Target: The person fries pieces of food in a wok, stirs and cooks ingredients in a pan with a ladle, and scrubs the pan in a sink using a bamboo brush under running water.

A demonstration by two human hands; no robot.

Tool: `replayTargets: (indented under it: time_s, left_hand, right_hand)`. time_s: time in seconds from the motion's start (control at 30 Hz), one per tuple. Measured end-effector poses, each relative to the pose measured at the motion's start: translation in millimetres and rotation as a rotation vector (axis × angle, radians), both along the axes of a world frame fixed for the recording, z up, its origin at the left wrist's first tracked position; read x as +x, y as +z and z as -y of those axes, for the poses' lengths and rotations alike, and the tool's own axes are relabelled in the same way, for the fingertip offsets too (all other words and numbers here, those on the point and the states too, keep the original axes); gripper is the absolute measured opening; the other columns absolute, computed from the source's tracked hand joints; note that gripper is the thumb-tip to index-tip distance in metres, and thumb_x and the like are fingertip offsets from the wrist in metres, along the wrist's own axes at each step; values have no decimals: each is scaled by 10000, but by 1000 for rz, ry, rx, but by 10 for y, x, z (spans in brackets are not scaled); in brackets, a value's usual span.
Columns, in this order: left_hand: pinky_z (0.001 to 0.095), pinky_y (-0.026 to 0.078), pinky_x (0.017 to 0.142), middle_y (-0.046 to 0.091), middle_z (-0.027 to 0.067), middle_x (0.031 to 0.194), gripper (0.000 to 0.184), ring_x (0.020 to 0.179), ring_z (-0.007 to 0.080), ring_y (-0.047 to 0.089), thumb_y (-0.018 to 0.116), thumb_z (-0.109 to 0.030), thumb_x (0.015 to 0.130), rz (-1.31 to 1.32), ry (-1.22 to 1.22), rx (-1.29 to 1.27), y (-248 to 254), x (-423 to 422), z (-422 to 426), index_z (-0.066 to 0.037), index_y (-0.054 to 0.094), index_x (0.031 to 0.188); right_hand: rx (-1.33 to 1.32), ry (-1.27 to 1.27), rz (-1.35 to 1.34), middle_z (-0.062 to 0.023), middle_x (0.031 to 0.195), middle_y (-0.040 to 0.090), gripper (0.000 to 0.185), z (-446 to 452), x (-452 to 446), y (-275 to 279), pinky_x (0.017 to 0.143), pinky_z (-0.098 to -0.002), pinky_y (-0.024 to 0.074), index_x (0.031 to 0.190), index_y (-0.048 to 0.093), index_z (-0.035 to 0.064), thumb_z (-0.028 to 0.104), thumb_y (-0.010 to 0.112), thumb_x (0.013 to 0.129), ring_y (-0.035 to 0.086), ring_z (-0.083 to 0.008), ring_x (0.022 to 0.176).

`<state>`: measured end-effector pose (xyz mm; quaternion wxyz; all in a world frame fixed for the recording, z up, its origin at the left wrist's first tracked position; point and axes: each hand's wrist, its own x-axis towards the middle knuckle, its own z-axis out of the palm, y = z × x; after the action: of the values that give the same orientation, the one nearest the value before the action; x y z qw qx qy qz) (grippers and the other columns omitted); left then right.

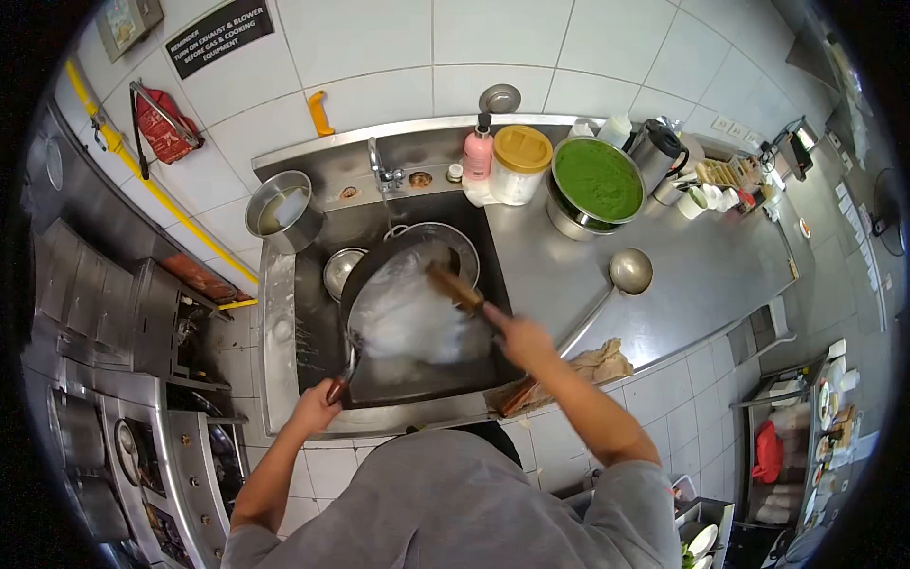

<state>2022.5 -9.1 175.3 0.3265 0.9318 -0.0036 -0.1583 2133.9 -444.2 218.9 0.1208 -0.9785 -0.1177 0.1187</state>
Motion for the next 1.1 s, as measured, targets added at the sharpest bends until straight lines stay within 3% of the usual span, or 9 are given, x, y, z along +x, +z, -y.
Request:
replayTargets:
  time_s: [0.2, 0.4, 0.53, 0.63, 0.73, 0.8, 0.9, 1.0, 1.1]
  left_hand:
    - [484, 500, 646, 656, 155, 788, 331, 740, 381, 638, 719, -199, 744, 134, -105, 357, 179, -286, -383, -127, 536, 1010]
    - [482, 498, 642, 656, 154, 800, 274, 744, 378, 639, 666, -152, 757, 158, 53, 285, 190, -44, -230, -124, 552, 1004]
    - [451, 494, 603, 617, 191, 750, 245, 649, 394, 605, 611, -137, 765, 70, 103, -81, -39, 320, 221, -73, 522, 983]
    - [438, 492, 619, 603, 196, 731, 262, 652, 412, 587, 611, -137, 757, -398, 319, -531, -234, 511, 553, -40, 501, 974]
    - [450, 492, 659, 613, 197, 758, 298, 718, 427, 597, 620, -150, 757, -402, 295, -529, -517, 730, 728, -25, 503, 1000]
    - [481, 495, 698, 636, 212, 819, 316, 793, 425, 618, 621, -165, 768, 113, 114, -169, -915, 851, 714, -39, 512, 1036]
    - [530, 489, 782, 659, 214, 939, 304, 901, 416, 632, 619, -196, 794, 62, 172, 78, -588, 1031, 730, -57, 518, 1046]
    - [531, 472, 771, 645, 223, 915, 339, 897, 432, 609, 613, -210, 795, -19, 163, 96, -763, 1116, 734, -61, 493, 1075]
    - [525, 474, 763, 643, 229, 917, 328, 888, 432, 612, 624, -183, 790, -32, 191, 16, -810, 986, 950, -53, 498, 1064]
  right_hand:
    - [277, 213, -437, -265, 975, 641, 692, -239, -369, -266, 779, -432, 510, 1454, 358, 318, 362, 675, 841, 645, -392, 854]
    - [859, -176, -643, -5, 718, 559, 611, 53, -285, 76, 474, -221, 406, 1429, 391, 101, 282, 649, 904, 499, -80, 532]
    - [958, -451, -711, -21, 763, 600, 348, 41, -106, 179, 479, -233, 431, 1161, 501, 62, 306, 606, 935, 540, -99, 556]
    - [1003, -439, -700, -15, 766, 594, 306, -15, 134, 124, 472, -232, 420, 1094, 506, 67, 318, 597, 943, 536, -92, 559]
    - [784, -415, -613, -33, 796, 628, 308, -47, 382, 206, 461, -238, 416, 1104, 495, 79, 293, 623, 923, 546, -99, 543]
    - [656, -366, -562, -36, 792, 623, 330, -34, 392, 215, 455, -240, 410, 1134, 494, 83, 281, 638, 913, 538, -101, 530]
    - [704, -352, -561, -40, 804, 592, 461, -97, 417, 259, 460, -241, 416, 1271, 477, 71, 263, 658, 893, 523, -98, 549]
    - [542, -347, -406, -131, 918, 654, 623, -146, 529, -58, 577, -320, 507, 1414, 404, 106, 273, 667, 874, 633, -233, 660]
    - [408, -139, -136, -223, 1205, 596, 666, -241, 716, -496, 890, -382, 479, 1448, 376, 157, 282, 659, 858, 594, -379, 1053]
